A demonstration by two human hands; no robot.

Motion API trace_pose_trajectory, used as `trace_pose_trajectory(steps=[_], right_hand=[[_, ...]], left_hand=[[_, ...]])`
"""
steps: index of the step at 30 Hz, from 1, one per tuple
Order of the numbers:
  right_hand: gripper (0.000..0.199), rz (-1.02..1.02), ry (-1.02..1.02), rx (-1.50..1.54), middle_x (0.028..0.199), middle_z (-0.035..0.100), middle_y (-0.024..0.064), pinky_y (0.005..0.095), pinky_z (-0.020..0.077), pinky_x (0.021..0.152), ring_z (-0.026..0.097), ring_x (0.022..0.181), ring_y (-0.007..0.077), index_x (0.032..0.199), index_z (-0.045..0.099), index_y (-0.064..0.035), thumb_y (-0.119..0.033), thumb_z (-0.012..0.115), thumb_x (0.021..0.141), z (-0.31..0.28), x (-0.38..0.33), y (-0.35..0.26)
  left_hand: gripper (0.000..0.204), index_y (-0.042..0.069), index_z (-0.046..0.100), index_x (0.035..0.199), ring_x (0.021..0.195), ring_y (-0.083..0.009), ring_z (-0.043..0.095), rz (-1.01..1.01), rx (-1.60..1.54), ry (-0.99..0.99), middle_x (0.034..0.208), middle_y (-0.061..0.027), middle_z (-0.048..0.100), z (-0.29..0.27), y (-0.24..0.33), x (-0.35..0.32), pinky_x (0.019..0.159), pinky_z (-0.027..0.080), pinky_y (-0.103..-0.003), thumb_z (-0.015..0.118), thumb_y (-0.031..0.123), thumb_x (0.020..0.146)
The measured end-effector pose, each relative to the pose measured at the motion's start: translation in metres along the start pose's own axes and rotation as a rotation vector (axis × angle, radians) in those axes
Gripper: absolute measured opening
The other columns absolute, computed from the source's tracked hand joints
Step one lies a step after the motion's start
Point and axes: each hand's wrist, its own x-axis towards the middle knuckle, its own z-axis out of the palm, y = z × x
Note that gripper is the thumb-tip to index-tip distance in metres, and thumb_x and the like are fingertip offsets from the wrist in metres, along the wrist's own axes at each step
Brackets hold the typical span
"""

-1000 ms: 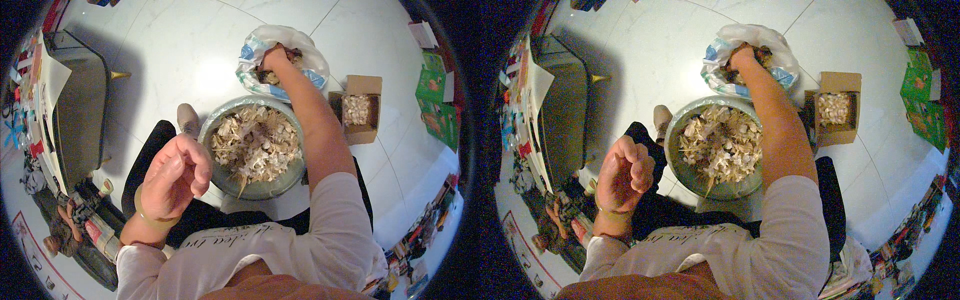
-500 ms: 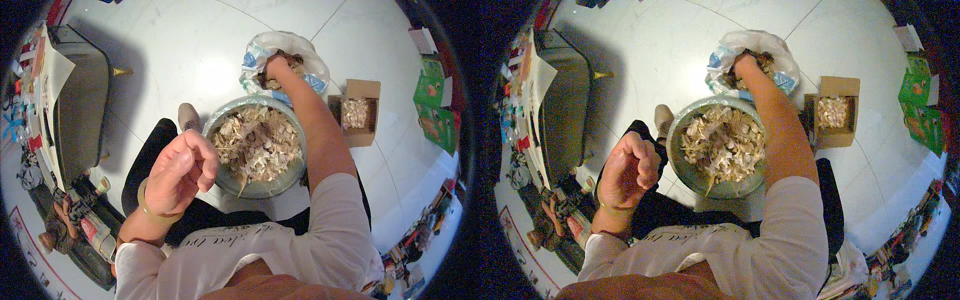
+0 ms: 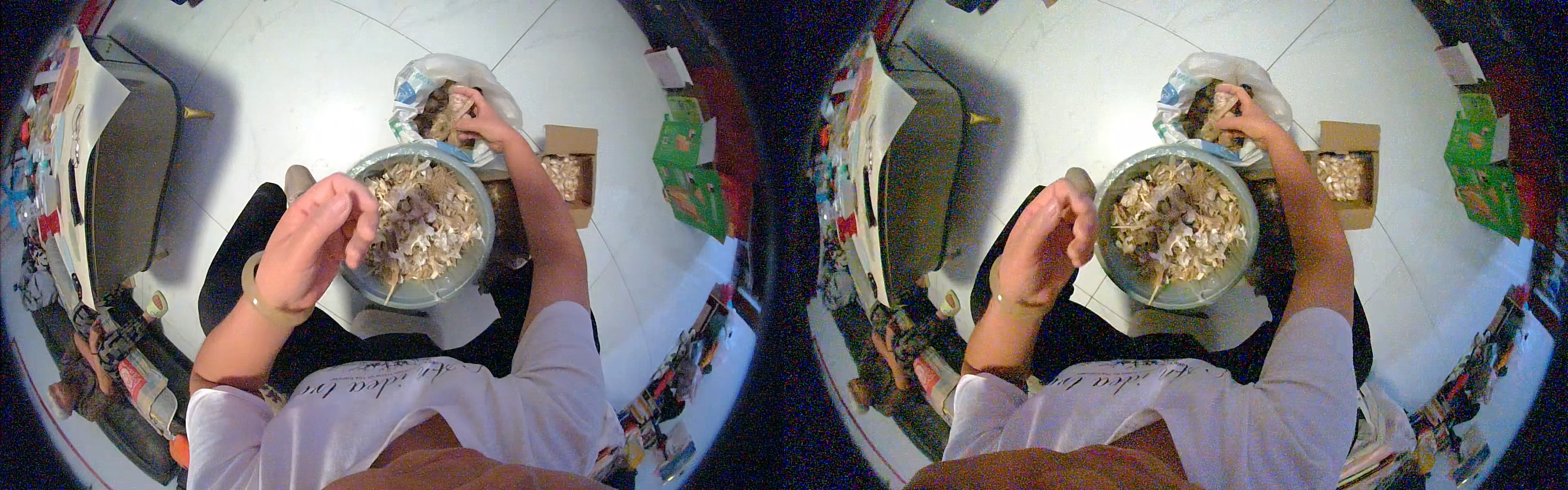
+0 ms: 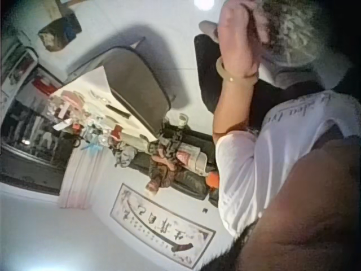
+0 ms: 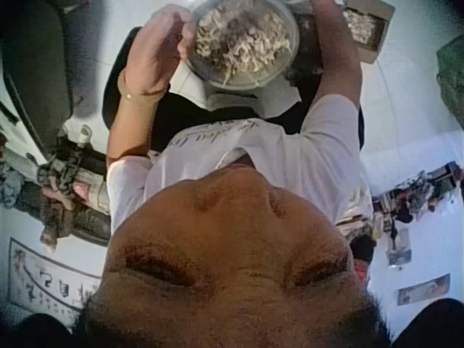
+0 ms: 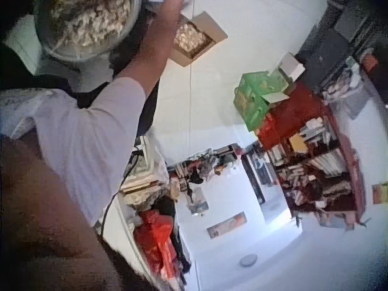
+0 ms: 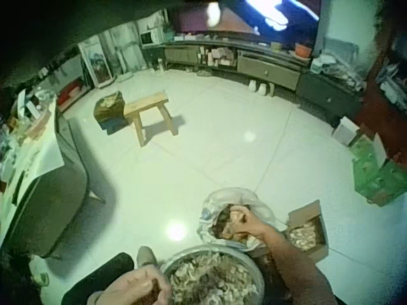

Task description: The person sits on the floor and peels garlic cloves by hand, separating the skins and placing the peeled cloves into a nearby cardboard box. The person repeatedly picks up garlic from a bowl, removes the outer layers, and discards the skins.

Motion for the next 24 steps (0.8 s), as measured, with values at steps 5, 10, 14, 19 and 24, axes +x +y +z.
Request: trace_pose_trajectory(steps=[5,10,14,19,24], right_hand=[[0.065,-0.055,-0.137,0.144,0.105,0.043,0.0034,0.0223,0.0476,0.061,0.049,0.084,0.0124,0.121,0.030,-0.0196,0.003,0.057,0.067,0.020,-0.053,-0.042],[0.068,-0.313,-0.226,0.015,0.098,0.048,0.0073,0.0262,0.0469,0.061,0.051,0.081,0.0158,0.121,0.029,-0.0152,0.000,0.063,0.064,0.059,-0.124,-0.100],[0.076,-0.348,-0.305,-0.078,0.113,0.041,0.0072,0.0306,0.0426,0.081,0.044,0.101,0.0157,0.121,0.028,-0.0082,-0.003,0.068,0.057,0.097,-0.190,-0.128],[0.077,-0.404,-0.260,-0.150,0.109,0.044,0.0070,0.0297,0.0433,0.080,0.049,0.093,0.0170,0.120,0.029,-0.0091,-0.007,0.071,0.056,0.141,-0.254,-0.114],[0.069,-0.318,-0.373,-0.014,0.103,0.046,0.0046,0.0291,0.0464,0.075,0.050,0.092,0.0158,0.117,0.031,-0.0111,-0.003,0.068,0.059,0.145,-0.262,-0.088]], left_hand=[[0.022,0.004,0.047,0.084,0.054,-0.0069,0.041,-0.006,0.077,0.015,0.068,-0.0009,0.047,0.004,-0.005,0.000,0.048,0.034,-0.017,0.040,0.025,0.085],[0.022,0.006,0.048,0.086,0.059,-0.0063,0.042,0.016,0.135,-0.021,0.072,0.0008,0.048,0.004,-0.016,0.006,0.051,0.035,-0.017,0.045,0.027,0.083],[0.028,0.008,0.046,0.098,0.070,-0.0076,0.044,0.139,0.232,0.067,0.084,-0.0008,0.049,0.000,-0.038,0.019,0.057,0.037,-0.021,0.048,0.030,0.081],[0.049,0.010,0.033,0.119,0.104,-0.0181,0.040,0.116,0.246,-0.117,0.115,-0.0051,0.040,0.009,-0.055,0.015,0.080,0.039,-0.032,0.049,0.034,0.079],[0.036,0.008,0.041,0.112,0.089,-0.0180,0.049,0.203,0.360,-0.325,0.099,-0.0073,0.049,0.015,-0.084,0.025,0.074,0.043,-0.030,0.048,0.026,0.081]])
